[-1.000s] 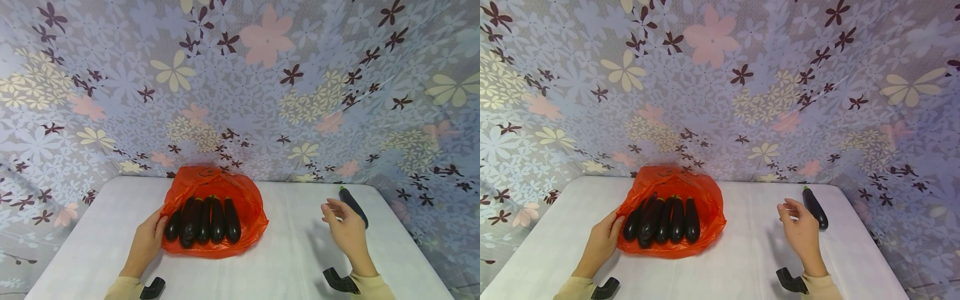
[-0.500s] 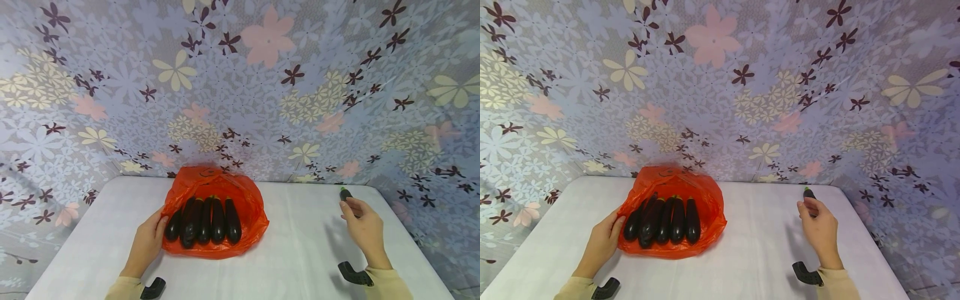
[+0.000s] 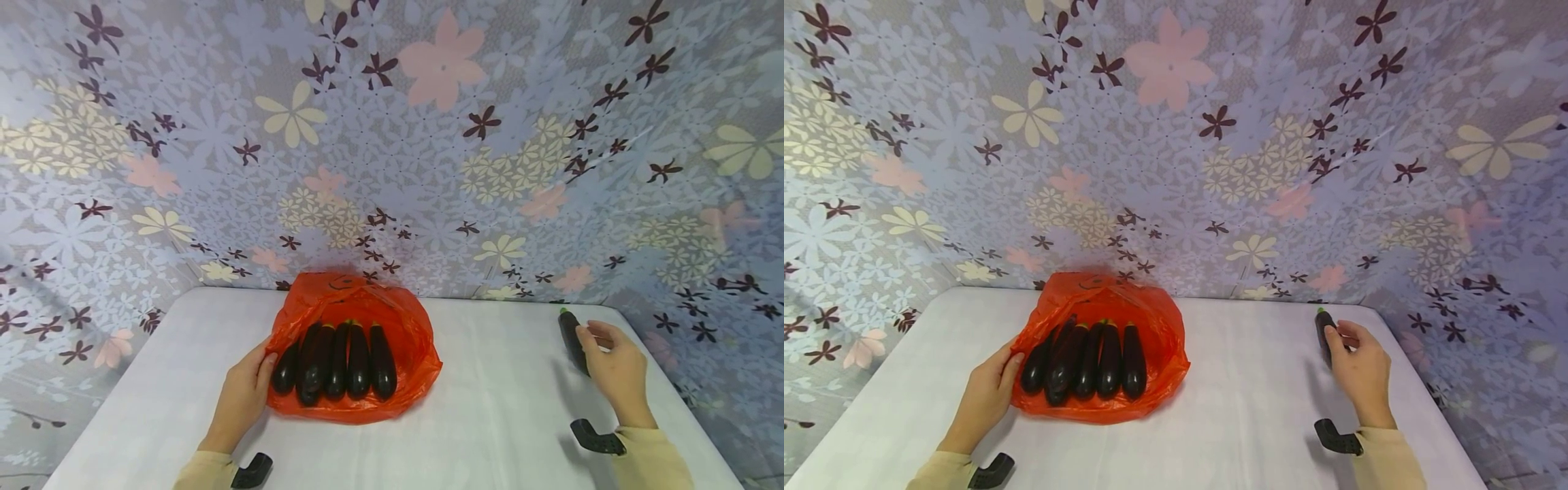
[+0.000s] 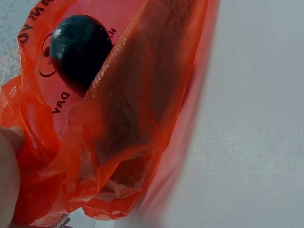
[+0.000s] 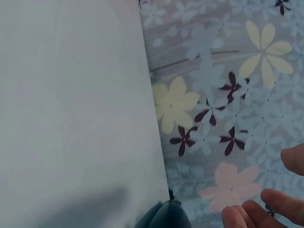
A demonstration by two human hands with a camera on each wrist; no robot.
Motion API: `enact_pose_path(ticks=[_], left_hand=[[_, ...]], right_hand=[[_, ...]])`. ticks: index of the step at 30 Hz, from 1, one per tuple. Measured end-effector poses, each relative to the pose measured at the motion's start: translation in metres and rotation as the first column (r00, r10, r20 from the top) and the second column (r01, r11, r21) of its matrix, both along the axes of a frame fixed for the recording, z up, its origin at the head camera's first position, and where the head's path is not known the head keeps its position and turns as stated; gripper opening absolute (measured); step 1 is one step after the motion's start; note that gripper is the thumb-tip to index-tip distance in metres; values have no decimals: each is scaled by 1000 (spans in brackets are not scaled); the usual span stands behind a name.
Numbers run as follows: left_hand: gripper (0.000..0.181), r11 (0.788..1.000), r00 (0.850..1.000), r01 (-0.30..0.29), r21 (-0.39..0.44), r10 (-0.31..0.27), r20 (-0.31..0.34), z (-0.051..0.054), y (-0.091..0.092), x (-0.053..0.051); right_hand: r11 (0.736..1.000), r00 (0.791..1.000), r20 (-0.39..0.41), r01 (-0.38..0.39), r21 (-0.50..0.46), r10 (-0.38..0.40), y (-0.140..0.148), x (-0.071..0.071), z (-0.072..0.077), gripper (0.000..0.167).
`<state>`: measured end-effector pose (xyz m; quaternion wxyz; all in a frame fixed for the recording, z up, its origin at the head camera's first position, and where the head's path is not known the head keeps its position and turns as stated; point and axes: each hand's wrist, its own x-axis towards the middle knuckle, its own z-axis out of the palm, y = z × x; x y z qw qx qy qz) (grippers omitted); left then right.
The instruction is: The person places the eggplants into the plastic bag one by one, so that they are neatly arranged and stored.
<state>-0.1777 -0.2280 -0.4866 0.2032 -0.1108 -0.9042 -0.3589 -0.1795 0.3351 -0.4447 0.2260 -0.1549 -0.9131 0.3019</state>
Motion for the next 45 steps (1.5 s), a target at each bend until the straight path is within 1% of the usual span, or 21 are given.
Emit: enact_pose_path(ticks=[9, 12, 16, 17, 18, 23, 30, 34, 37, 41, 45], left_hand=[[40, 1000, 1000, 3, -2, -3, 6, -1, 0, 0], [40, 1000, 1000, 3, -6, -3, -1, -1, 0, 0], [39, 1000, 1000, 2, -11, -2, -12, -2, 0, 0], [39, 1000, 1000, 1, -12, -1, -11, -2, 0, 0], [39, 1000, 1000, 0, -12, 0, -11, -1, 0, 0], [39, 1000, 1000, -2, -9, 2, -10, -1, -1, 0], [40, 1000, 1000, -6, -5, 6, -6, -3, -1, -2], [41, 1000, 1000, -5, -9, 5, -8, -4, -1, -2], [41, 1000, 1000, -2, -8, 2, -12, -4, -1, -2], [40, 1000, 1000, 1, -5, -1, -17, -3, 0, -1], [40, 1000, 1000, -3, -7, 3, -15, -2, 0, -1]], right_hand=[[1000, 999, 33, 8, -8, -8, 15, -8, -7, 55], [1000, 998, 59, 27, -4, -27, 21, -12, -11, 58], [999, 994, 108, 33, -3, -33, 27, -14, -16, 60], [1000, 992, 123, 30, 0, -29, 28, -14, -16, 61], [1000, 990, 141, 16, -18, -14, 29, -14, -15, 62], [1000, 975, 222, -22, -12, 24, 34, -16, -17, 68], [999, 955, 294, -40, 3, 37, 43, -19, -23, 72], [998, 938, 344, -58, 6, 52, 48, -19, -25, 75], [996, 929, 362, -84, 18, 72, 50, -19, -26, 77], [991, 929, 357, -124, 44, 100, 53, -18, -28, 77], [989, 926, 360, -136, 50, 110, 55, -19, -30, 78]])
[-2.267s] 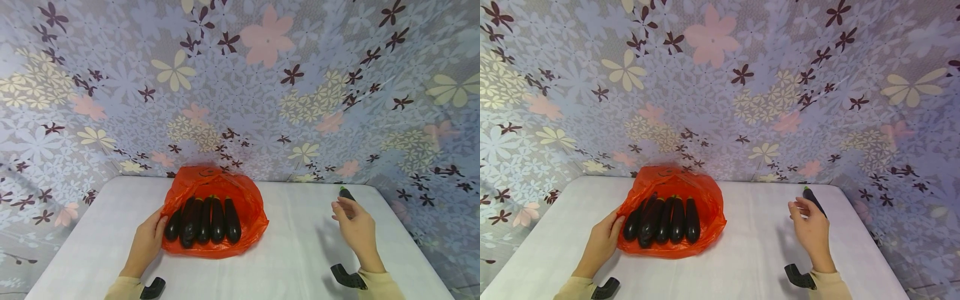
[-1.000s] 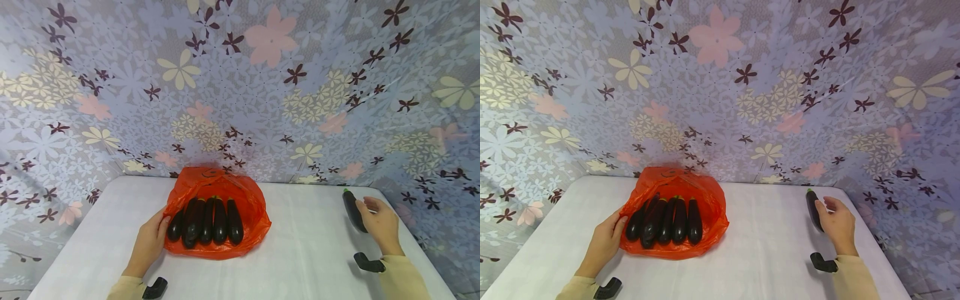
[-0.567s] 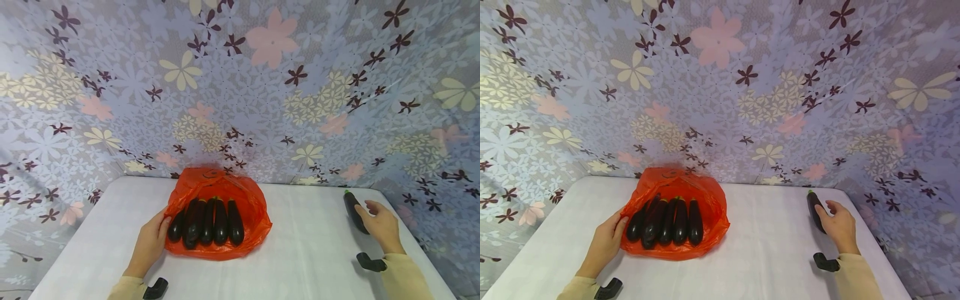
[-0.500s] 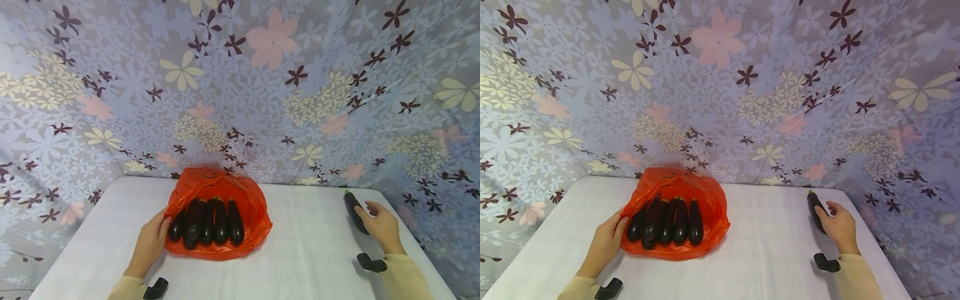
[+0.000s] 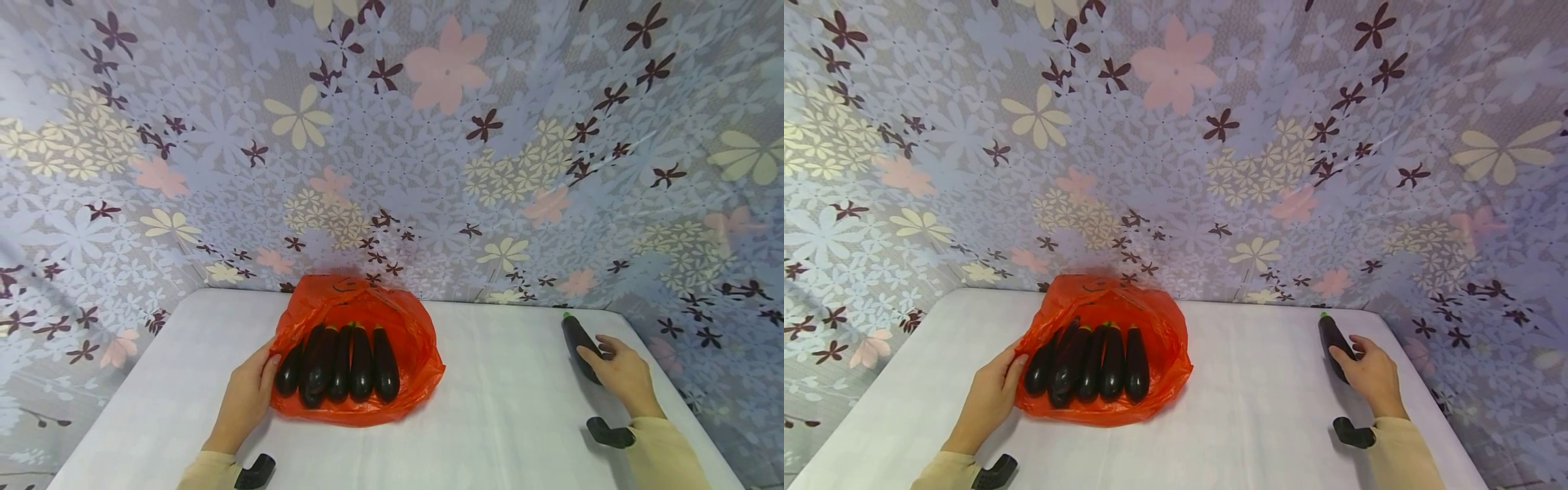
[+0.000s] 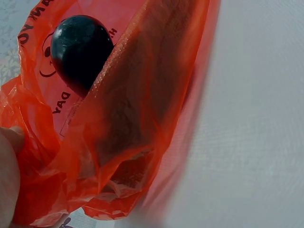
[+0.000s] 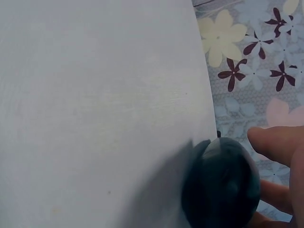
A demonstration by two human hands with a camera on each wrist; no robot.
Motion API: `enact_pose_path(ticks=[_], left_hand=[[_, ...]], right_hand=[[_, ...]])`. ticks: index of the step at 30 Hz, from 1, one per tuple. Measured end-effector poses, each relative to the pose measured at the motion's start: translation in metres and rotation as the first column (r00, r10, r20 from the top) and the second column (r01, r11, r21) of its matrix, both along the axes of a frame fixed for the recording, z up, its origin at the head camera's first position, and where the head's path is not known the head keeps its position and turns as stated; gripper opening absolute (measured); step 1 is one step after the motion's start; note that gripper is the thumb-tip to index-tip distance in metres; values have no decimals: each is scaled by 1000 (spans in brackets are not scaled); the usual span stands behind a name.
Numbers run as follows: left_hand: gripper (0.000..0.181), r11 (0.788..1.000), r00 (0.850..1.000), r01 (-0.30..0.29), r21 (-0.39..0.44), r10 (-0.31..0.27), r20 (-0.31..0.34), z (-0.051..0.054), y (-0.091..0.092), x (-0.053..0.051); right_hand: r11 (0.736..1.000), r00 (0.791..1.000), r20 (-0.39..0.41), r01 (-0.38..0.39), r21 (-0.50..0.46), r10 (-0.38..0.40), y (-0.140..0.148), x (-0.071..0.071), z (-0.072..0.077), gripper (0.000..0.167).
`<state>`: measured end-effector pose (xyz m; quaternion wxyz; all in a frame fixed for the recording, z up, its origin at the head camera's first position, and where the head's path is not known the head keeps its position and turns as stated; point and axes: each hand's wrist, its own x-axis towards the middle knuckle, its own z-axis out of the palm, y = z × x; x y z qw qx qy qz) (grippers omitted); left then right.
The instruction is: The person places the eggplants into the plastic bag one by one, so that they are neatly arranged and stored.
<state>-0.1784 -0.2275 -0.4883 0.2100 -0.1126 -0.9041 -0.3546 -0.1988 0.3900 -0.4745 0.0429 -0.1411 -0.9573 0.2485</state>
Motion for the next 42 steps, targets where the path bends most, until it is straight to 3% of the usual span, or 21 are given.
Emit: enact_pose_path(ticks=[17, 26, 35, 42], left_hand=[[41, 1000, 998, 7, 17, -8, 58, 1, 0, 1], [40, 1000, 1000, 6, 11, -6, 29, 1, 1, 0], [40, 1000, 1000, 3, 7, -4, 20, 2, 1, 1], [40, 1000, 999, 3, 9, -3, 38, 3, 1, 1]], right_hand=[[1000, 1000, 12, 21, 4, -21, 0, -2, -4, 74], [992, 994, 30, 105, -76, -103, -2, -1, -2, 76], [987, 992, 27, 125, -98, -123, -5, -1, 1, 76], [989, 996, 12, 94, -114, -93, -14, 5, 5, 76]])
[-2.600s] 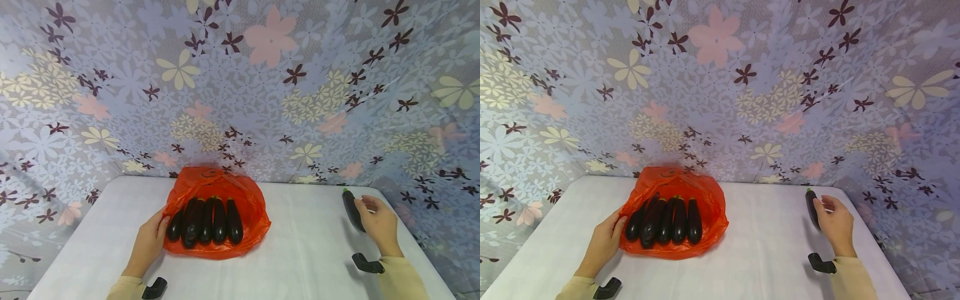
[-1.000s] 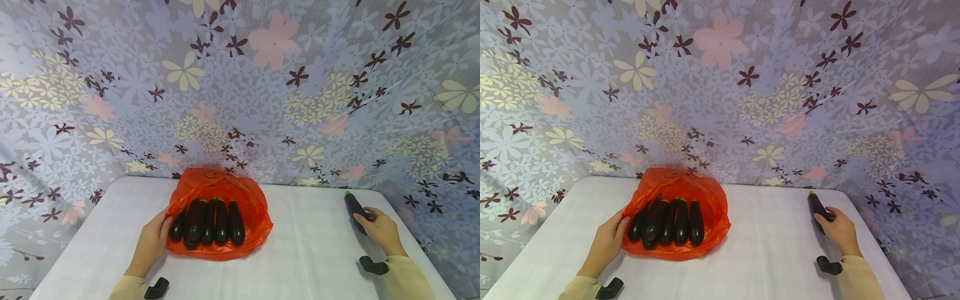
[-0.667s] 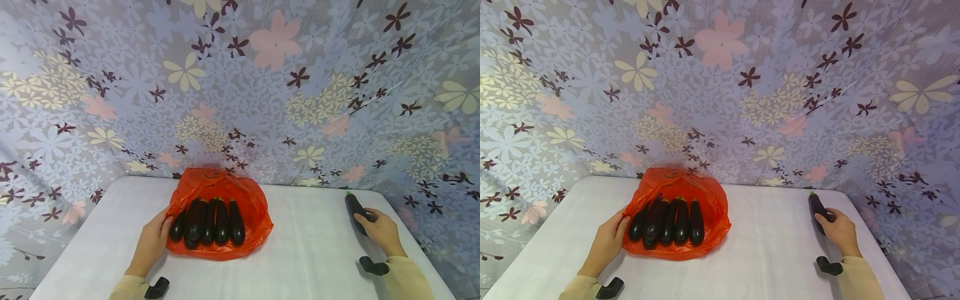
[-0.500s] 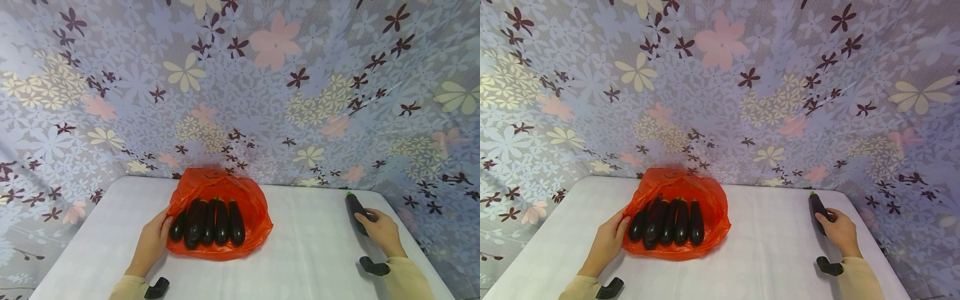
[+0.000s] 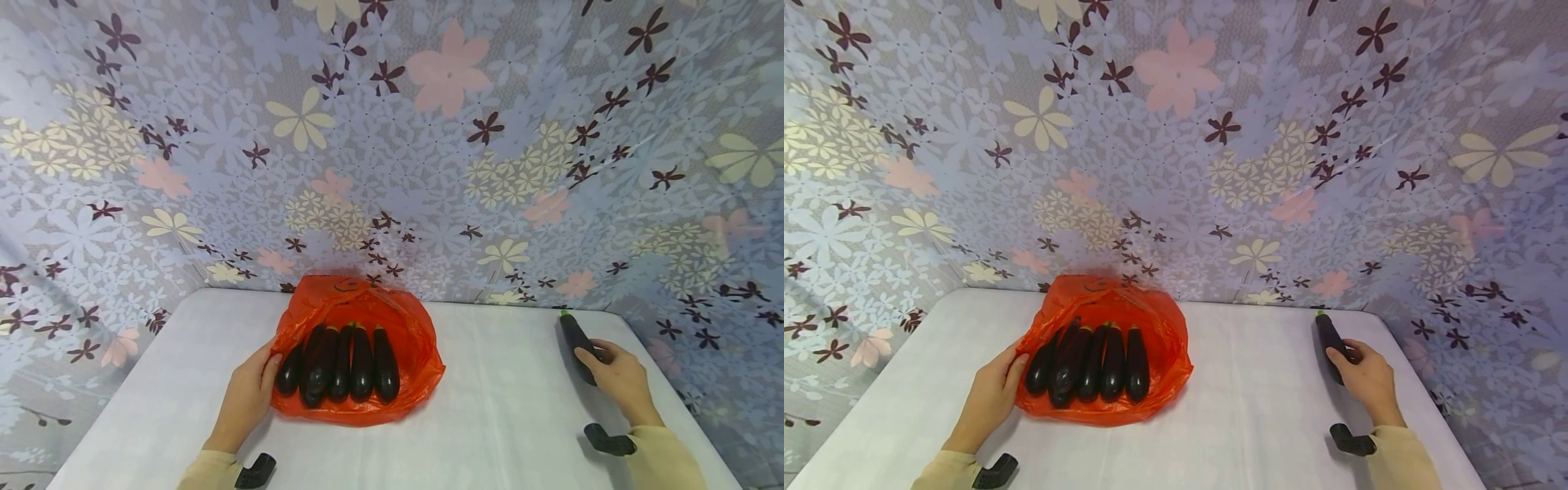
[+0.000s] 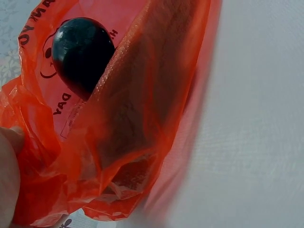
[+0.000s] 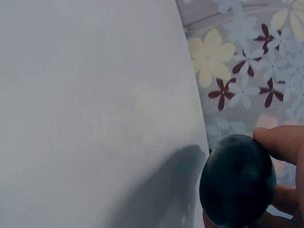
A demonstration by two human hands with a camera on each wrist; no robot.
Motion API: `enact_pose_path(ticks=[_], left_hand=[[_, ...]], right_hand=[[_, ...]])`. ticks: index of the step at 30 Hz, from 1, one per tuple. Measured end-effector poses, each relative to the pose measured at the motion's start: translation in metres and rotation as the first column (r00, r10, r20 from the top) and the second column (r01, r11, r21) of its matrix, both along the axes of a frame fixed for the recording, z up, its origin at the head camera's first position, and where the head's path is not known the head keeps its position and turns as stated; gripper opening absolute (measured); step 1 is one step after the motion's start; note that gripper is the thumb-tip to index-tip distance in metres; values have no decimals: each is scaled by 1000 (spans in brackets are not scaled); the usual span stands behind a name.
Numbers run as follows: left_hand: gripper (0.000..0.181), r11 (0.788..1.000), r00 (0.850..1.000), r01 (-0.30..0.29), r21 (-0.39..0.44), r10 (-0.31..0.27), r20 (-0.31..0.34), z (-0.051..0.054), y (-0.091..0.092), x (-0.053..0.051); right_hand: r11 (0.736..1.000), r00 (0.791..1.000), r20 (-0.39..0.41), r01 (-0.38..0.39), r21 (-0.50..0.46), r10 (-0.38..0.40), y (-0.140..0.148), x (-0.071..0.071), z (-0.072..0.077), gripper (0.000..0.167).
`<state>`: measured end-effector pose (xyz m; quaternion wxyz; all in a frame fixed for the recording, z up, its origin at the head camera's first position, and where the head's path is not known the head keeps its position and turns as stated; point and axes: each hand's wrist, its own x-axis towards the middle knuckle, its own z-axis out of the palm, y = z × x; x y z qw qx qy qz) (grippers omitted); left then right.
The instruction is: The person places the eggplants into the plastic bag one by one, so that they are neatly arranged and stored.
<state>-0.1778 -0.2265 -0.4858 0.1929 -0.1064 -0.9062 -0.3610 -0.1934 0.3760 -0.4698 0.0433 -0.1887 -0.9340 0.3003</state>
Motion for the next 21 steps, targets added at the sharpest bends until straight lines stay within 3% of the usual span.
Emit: enact_pose_path(ticks=[13, 21], left_hand=[[40, 1000, 1000, 4, 3, -4, -6, 0, 0, 0], [40, 1000, 1000, 3, 1, -3, -2, 2, 1, 1]], right_hand=[[992, 990, -82, -110, 65, 115, -23, 16, 8, 73], [989, 979, -154, -125, 81, 136, -42, 24, 14, 69]])
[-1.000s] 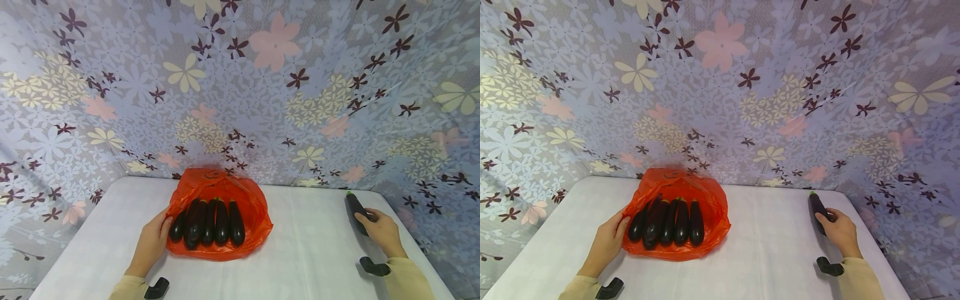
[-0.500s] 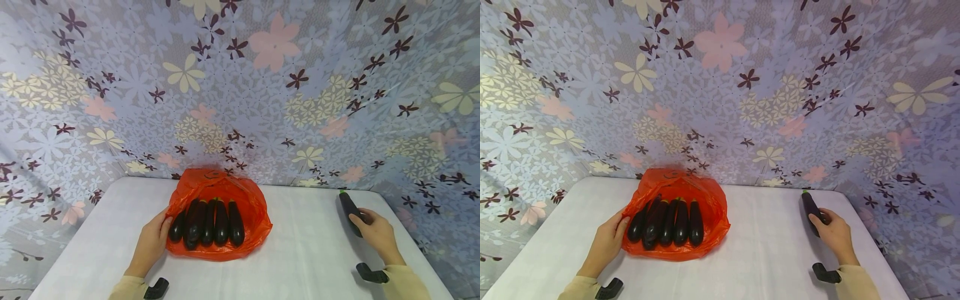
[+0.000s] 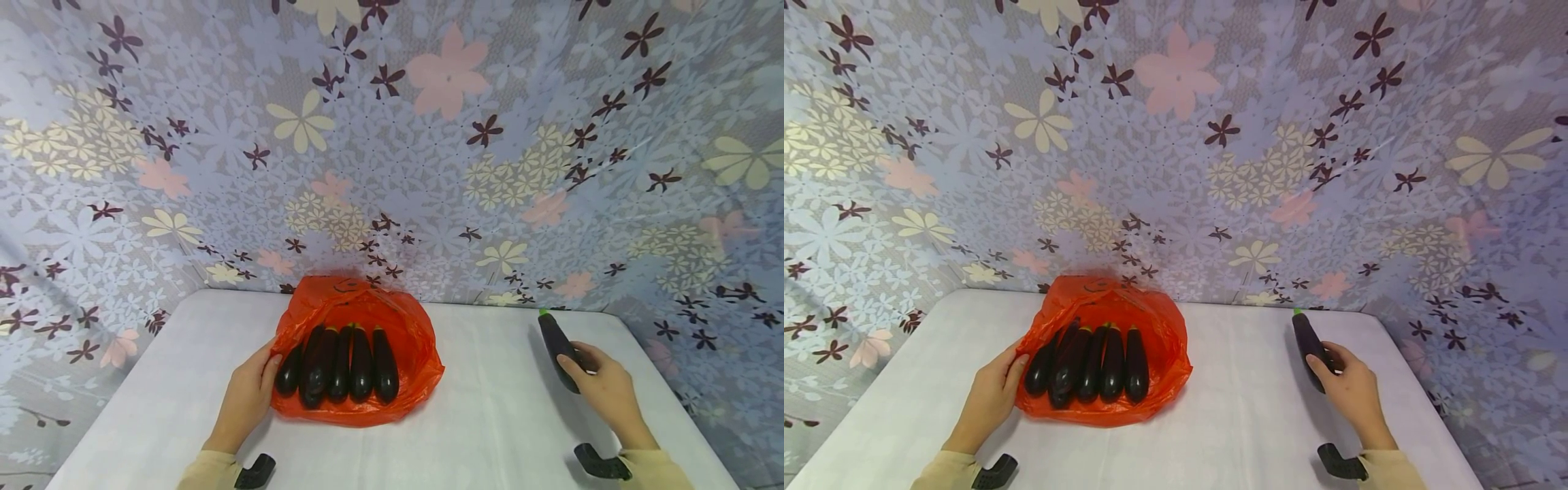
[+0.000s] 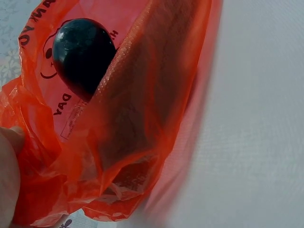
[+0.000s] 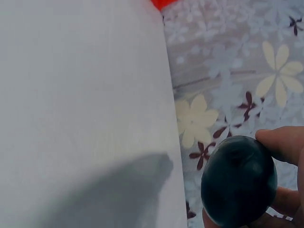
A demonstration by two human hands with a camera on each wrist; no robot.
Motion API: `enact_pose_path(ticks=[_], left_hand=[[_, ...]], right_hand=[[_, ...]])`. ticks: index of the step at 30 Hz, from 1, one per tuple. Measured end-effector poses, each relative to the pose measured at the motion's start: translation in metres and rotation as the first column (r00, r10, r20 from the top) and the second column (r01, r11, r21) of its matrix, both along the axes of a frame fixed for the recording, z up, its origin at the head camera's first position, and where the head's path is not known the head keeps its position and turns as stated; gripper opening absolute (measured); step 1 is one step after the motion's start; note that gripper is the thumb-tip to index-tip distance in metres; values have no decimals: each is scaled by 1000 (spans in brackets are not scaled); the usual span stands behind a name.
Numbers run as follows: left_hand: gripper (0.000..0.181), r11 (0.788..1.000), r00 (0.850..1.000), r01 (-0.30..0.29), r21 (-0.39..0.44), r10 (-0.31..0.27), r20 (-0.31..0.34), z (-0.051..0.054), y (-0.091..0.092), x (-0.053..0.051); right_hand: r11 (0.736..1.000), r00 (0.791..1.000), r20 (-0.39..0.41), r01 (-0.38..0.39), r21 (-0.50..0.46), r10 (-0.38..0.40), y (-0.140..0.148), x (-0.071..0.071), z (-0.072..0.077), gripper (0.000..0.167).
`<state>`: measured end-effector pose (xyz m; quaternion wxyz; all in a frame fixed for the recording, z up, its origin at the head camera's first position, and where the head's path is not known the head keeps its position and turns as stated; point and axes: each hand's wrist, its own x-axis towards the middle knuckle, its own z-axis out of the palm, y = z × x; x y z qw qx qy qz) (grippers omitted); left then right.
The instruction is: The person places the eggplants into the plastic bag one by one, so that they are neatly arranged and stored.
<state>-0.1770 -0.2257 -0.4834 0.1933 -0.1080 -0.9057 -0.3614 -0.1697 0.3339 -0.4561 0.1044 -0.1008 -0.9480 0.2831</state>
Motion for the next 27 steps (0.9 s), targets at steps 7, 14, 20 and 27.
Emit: enact_pose_path(ticks=[7, 14, 20, 27], left_hand=[[41, 1000, 1000, -3, 1, 3, 7, -2, 0, 0], [42, 1000, 1000, -2, 6, 1, 27, -3, -1, -1], [41, 1000, 1000, -6, 8, 6, 11, -4, -1, 0], [41, 1000, 1000, -2, 10, 2, -5, -6, 0, 0]], right_hand=[[999, 998, -49, -41, -21, 40, -15, 10, 3, 67], [998, 996, -74, -60, -30, 57, -26, 16, 6, 64], [996, 996, -62, -70, -54, 67, -34, 21, 5, 64], [991, 995, -47, -96, -98, 92, -47, 28, 6, 64]])
